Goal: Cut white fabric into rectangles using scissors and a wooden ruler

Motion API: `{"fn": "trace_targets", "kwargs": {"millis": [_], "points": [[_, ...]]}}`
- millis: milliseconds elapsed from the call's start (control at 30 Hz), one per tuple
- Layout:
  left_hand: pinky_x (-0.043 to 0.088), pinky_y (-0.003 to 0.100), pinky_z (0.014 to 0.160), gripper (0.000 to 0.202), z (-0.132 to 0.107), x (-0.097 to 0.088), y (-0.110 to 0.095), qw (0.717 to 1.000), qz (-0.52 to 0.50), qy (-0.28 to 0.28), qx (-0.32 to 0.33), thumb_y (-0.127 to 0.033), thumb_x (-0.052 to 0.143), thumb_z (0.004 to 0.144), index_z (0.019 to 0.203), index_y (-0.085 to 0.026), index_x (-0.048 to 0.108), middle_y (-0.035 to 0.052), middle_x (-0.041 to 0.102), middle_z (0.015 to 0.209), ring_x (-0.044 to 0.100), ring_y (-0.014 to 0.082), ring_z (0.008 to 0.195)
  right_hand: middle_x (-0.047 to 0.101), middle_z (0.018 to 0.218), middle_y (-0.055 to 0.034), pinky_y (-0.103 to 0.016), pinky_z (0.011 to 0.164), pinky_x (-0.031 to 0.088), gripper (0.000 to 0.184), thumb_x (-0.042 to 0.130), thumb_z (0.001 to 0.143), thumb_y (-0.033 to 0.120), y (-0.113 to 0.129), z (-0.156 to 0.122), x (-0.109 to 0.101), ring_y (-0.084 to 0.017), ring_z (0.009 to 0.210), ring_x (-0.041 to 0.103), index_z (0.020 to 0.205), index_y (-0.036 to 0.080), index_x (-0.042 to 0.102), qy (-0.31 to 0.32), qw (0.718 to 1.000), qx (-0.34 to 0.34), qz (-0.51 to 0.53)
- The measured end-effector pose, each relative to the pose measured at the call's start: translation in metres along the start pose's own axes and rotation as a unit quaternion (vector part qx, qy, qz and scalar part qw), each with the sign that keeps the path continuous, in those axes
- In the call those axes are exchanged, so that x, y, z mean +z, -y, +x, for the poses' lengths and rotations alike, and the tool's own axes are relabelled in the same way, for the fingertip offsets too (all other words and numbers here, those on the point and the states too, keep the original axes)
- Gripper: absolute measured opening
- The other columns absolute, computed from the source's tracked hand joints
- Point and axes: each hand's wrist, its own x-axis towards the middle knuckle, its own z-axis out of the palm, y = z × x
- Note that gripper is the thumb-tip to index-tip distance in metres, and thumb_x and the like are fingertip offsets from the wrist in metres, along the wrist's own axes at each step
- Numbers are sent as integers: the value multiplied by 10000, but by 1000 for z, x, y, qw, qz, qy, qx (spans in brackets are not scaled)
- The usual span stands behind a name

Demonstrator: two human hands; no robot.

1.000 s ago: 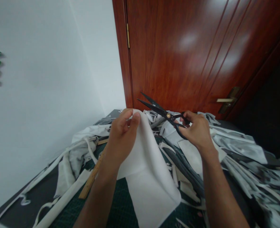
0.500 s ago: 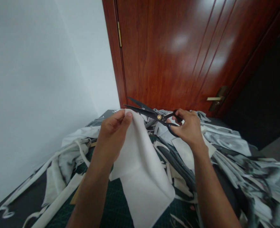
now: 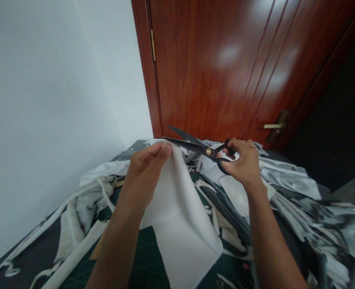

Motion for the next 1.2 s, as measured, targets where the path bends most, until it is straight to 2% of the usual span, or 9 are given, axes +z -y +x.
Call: {"fn": "trace_targets", "kwargs": {"millis": [133, 400, 600, 733, 867, 1200], "points": [[575, 358, 923, 250, 2, 2, 1, 998, -58, 12, 23, -451, 797, 902, 835, -210, 813, 52, 791, 878, 725, 240, 962, 600, 617, 30, -368, 739, 344, 200, 631, 718, 343, -4, -1, 0, -219, 627, 572, 733, 273, 445, 6, 1000, -23, 11], [590, 378, 911, 211, 1, 4, -2, 998, -67, -18, 14, -426, 873, 821, 800, -223, 818, 43, 794, 834, 741, 261, 983, 548, 616, 30, -382, 749, 345, 200, 637, 729, 375, -8, -3, 5, -222, 629, 521, 745, 276, 464, -10, 999, -26, -25], [559, 357, 998, 196, 3, 4, 1, 996, -74, -6, 41, -412, 878, 841, 829, -222, 831, 33, 810, 897, 740, 231, 994, 542, 627, 22, -387, 745, 350, 204, 642, 717, 371, -4, -4, 9, -230, 645, 491, 749, 281, 461, -48, 998, -20, -39], [566, 341, 971, 229, 3, 5, -2, 997, -65, 2, 36, -448, 857, 864, 813, -227, 828, 33, 802, 870, 739, 228, 979, 559, 629, 19, -389, 744, 350, 206, 638, 718, 371, -2, -5, 9, -231, 639, 488, 754, 283, 456, -58, 997, -21, -35], [573, 327, 921, 258, 2, 6, -6, 998, -63, -4, 28, -472, 890, 825, 803, -224, 824, 27, 791, 834, 734, 226, 948, 546, 624, 21, -389, 743, 343, 215, 642, 727, 366, -2, -5, 9, -228, 631, 491, 742, 282, 444, -54, 998, -25, -35], [559, 302, 917, 206, 3, 4, -1, 995, -98, 5, 24, -420, 899, 828, 846, -220, 854, 23, 805, 858, 731, 190, 898, 540, 622, 39, -377, 748, 329, 207, 643, 775, 364, -5, -5, 14, -209, 618, 510, 757, 269, 460, -50, 997, -38, -40]]}}
